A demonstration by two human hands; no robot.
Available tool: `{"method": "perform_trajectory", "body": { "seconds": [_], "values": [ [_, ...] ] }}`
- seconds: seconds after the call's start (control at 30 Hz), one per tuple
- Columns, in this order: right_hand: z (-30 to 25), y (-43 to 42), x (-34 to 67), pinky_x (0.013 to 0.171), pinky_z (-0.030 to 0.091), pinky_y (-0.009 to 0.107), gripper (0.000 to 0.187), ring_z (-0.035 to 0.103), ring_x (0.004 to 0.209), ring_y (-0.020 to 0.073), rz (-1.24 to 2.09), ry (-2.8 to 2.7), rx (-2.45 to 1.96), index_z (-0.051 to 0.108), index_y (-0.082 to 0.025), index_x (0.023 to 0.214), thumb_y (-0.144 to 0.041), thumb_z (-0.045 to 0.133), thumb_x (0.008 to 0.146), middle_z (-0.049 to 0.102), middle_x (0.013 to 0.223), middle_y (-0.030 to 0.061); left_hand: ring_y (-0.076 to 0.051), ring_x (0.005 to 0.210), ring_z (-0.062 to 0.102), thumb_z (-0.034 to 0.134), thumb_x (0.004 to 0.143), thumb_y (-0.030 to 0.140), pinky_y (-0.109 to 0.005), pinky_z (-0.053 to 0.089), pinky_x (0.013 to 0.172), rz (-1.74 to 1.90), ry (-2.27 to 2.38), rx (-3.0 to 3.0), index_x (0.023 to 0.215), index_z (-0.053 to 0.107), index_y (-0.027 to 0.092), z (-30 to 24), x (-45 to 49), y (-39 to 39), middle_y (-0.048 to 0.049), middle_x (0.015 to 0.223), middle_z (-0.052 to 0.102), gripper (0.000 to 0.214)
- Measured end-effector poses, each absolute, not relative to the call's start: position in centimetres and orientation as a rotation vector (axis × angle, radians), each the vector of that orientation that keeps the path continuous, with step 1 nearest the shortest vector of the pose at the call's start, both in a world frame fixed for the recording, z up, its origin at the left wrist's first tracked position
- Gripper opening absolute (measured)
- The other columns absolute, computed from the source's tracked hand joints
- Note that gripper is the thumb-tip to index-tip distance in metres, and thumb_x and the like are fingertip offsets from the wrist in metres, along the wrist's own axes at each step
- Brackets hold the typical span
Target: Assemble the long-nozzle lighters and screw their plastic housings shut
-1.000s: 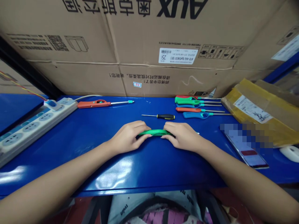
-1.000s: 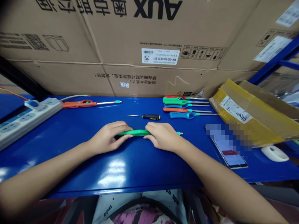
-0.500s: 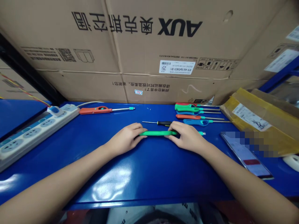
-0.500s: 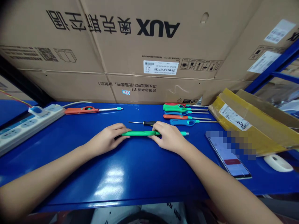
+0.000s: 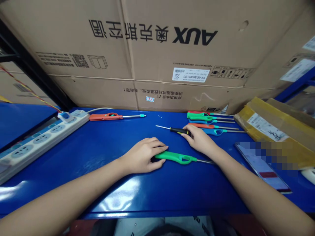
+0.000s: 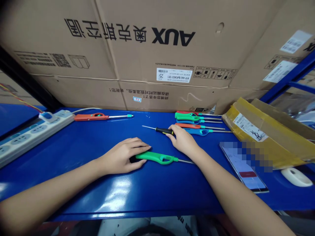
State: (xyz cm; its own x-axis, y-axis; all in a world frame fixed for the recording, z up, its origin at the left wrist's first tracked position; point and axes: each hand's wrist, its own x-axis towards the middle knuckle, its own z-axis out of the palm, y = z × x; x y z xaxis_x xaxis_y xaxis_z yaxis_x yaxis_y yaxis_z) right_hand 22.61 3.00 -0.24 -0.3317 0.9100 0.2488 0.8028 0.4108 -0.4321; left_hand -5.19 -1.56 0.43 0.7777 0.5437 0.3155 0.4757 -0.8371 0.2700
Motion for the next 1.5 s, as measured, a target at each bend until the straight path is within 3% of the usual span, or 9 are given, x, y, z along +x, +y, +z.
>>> {"method": "perform_trajectory", "body": {
  "seconds": [0.13, 0.33, 0.6, 0.77, 0.9, 1.13, 1.27, 1.5],
  "values": [
    [-0.5, 3.5, 22.2, 0.052, 0.043, 0.029, 0.016, 0.057, 0.053, 0.0181, 0.355, -2.13, -1.487, 0.059, -0.019, 0.089, -0.034, 0.06, 0.091, 0.058, 0.061, -0.0011, -0.026, 0.107, 0.065, 0.062, 0.094, 0.037, -0.042, 0.052, 0.098, 0.608, 0.814, 2.674, 0.13, 0.067, 0.018, 0.5, -5.6, -1.1, -0.0117, 0.118, 0.071, 0.042],
    [-0.9, 4.1, 21.9, 0.048, 0.039, 0.027, 0.017, 0.054, 0.049, 0.0171, 0.395, -2.026, -1.512, 0.059, -0.019, 0.084, -0.036, 0.061, 0.087, 0.056, 0.056, -0.0013, -0.023, 0.097, 0.064, 0.064, 0.095, 0.039, -0.037, 0.054, 0.089, 0.657, 0.814, 2.598, 0.119, 0.072, 0.015, 0.0, -6.0, -0.5, -0.011, 0.105, 0.07, 0.036],
    [-0.1, 3.5, 21.8, 0.047, 0.038, 0.027, 0.022, 0.051, 0.046, 0.015, 0.37, -1.896, -1.485, 0.06, -0.019, 0.087, -0.041, 0.062, 0.086, 0.054, 0.052, -0.0029, -0.022, 0.096, 0.063, 0.072, 0.088, 0.037, -0.036, 0.052, 0.089, 0.649, 0.837, 2.542, 0.115, 0.074, 0.015, -0.1, -6.2, -0.2, -0.0085, 0.101, 0.068, 0.035],
    [1.7, 2.0, 21.8, 0.043, 0.049, 0.027, 0.04, 0.057, 0.048, 0.0149, 0.664, -1.541, -1.267, 0.057, -0.021, 0.098, -0.056, 0.07, 0.083, 0.057, 0.06, -0.0039, -0.018, 0.086, 0.064, 0.077, 0.086, 0.045, -0.031, 0.052, 0.079, 0.698, 0.874, 2.415, 0.111, 0.077, 0.016, -0.6, -5.7, -0.3, -0.005, 0.09, 0.064, 0.038],
    [4.3, 0.7, 21.1, 0.042, 0.056, 0.025, 0.045, 0.066, 0.059, 0.0143, 0.837, -1.362, -1.075, 0.052, -0.024, 0.096, -0.063, 0.07, 0.082, 0.068, 0.087, 0.0007, -0.018, 0.081, 0.062, 0.076, 0.085, 0.047, -0.029, 0.051, 0.071, 0.731, 0.898, 2.437, 0.113, 0.077, 0.016, -1.1, -5.1, -1.0, -0.0044, 0.087, 0.062, 0.042],
    [8.1, -1.6, 18.8, 0.041, 0.055, 0.023, 0.038, 0.067, 0.059, 0.0132, 1.178, -1.422, -0.965, 0.047, -0.026, 0.099, -0.059, 0.064, 0.09, 0.072, 0.094, 0.0014, -0.022, 0.086, 0.063, 0.075, 0.083, 0.055, -0.035, 0.051, 0.078, 0.766, 0.856, 2.601, 0.11, 0.077, 0.016, -1.1, -4.3, -1.7, -0.0079, 0.092, 0.068, 0.048],
    [8.1, -2.0, 17.8, 0.038, 0.051, 0.021, 0.037, 0.065, 0.055, 0.0121, 1.182, -1.407, -0.93, 0.046, -0.026, 0.096, -0.059, 0.063, 0.091, 0.072, 0.091, 0.0007, -0.024, 0.098, 0.065, 0.083, 0.075, 0.052, -0.039, 0.052, 0.091, 0.829, 0.735, 2.431, 0.122, 0.072, 0.017, -0.7, -4.3, -1.5, -0.009, 0.106, 0.072, 0.06],
    [4.6, -0.9, 18.1, 0.041, 0.054, 0.024, 0.031, 0.063, 0.055, 0.012, 1.1, -1.234, -0.838, 0.047, -0.026, 0.094, -0.055, 0.059, 0.095, 0.072, 0.09, -0.0001, -0.019, 0.093, 0.071, 0.08, 0.084, 0.029, -0.032, 0.056, 0.086, 1.076, 0.765, 2.073, 0.104, 0.077, 0.017, -0.3, -4.8, -1.1, -0.0083, 0.1, 0.078, 0.024]
  ]
}}
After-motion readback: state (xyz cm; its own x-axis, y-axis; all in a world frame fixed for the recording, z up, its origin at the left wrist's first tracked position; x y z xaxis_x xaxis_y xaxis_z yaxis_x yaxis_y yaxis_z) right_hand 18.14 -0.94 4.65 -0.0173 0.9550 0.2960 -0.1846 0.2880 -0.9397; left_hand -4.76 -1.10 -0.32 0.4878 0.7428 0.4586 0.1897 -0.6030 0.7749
